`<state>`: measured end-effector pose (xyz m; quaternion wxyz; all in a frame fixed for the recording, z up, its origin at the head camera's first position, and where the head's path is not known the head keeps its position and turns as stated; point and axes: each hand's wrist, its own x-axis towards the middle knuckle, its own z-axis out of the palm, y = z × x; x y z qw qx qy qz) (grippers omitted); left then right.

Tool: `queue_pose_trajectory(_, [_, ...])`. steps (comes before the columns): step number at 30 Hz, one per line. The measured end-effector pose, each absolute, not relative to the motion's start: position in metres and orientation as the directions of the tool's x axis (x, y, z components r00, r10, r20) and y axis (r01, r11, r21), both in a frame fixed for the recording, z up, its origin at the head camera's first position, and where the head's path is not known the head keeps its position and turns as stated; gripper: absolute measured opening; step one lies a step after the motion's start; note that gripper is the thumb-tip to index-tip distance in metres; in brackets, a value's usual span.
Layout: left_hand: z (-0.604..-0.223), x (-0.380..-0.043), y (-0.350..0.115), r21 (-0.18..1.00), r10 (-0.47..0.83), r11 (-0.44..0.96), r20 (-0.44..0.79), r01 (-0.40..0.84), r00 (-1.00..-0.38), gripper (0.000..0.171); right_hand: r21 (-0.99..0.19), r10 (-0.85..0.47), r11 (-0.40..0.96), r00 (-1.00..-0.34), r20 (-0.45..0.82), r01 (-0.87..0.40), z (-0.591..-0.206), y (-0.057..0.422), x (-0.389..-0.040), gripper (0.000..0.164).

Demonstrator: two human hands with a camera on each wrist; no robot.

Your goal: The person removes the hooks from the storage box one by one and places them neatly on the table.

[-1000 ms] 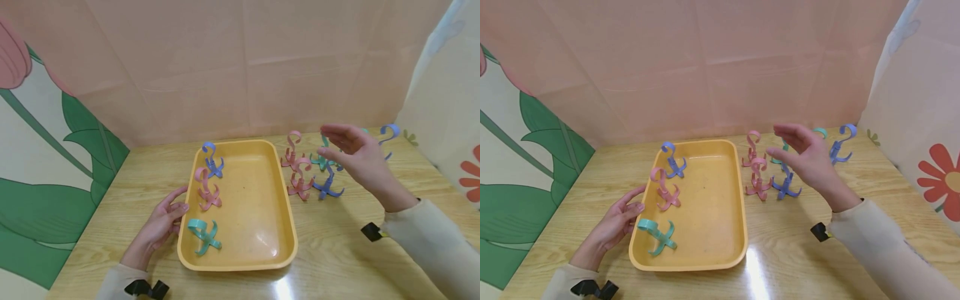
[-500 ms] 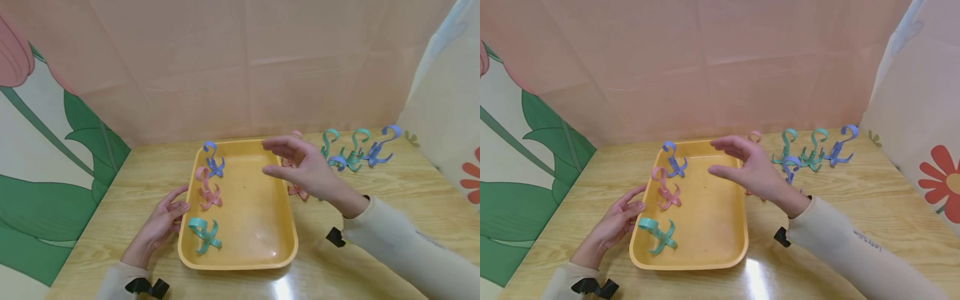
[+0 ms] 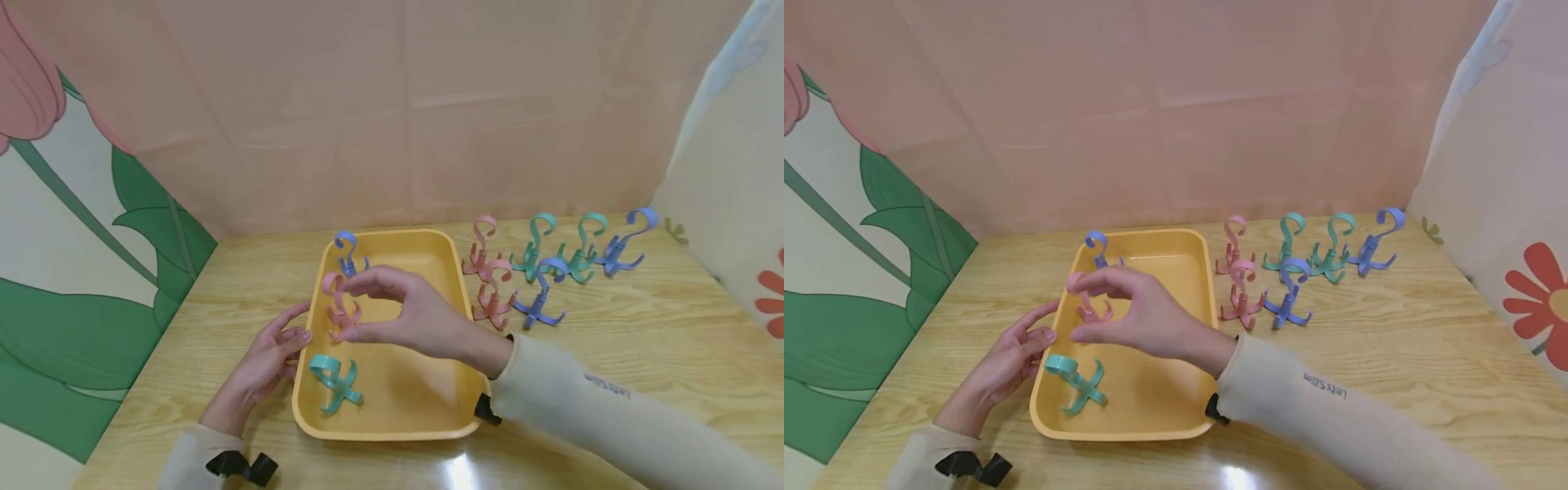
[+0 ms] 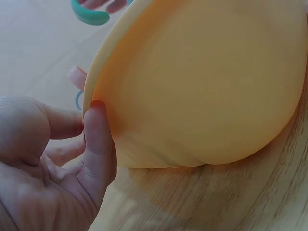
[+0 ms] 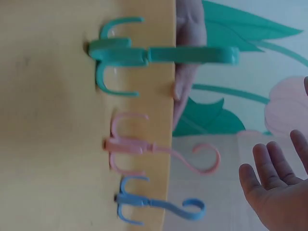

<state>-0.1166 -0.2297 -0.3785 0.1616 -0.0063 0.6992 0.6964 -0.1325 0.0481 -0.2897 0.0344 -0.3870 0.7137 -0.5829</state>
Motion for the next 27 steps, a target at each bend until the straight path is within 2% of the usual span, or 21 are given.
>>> queue_pose_trajectory(8, [-0.379, -0.117, -0.23, 0.972, 0.229, 0.019, -0.234, -0.236, -0.945, 0.06, -0.899, -0.683, 0.07, -0.677, 0.272, -0.432, -0.296, 0.022, -0.116, 0.053])
queue_pose_trajectory(15, [-0.378, -0.116, -0.231, 0.975, 0.248, 0.003, -0.215, -0.222, -0.944, 0.061, -0.878, -0.729, 0.047, -0.617, 0.296, -0.477, -0.299, 0.007, -0.116, 0.052])
queue_pose_trajectory(27, [-0.378, -0.116, -0.233, 0.975, 0.257, 0.02, -0.221, -0.223, -0.941, 0.06, -0.874, -0.811, 0.088, -0.544, 0.215, -0.478, -0.306, -0.009, -0.122, 0.049])
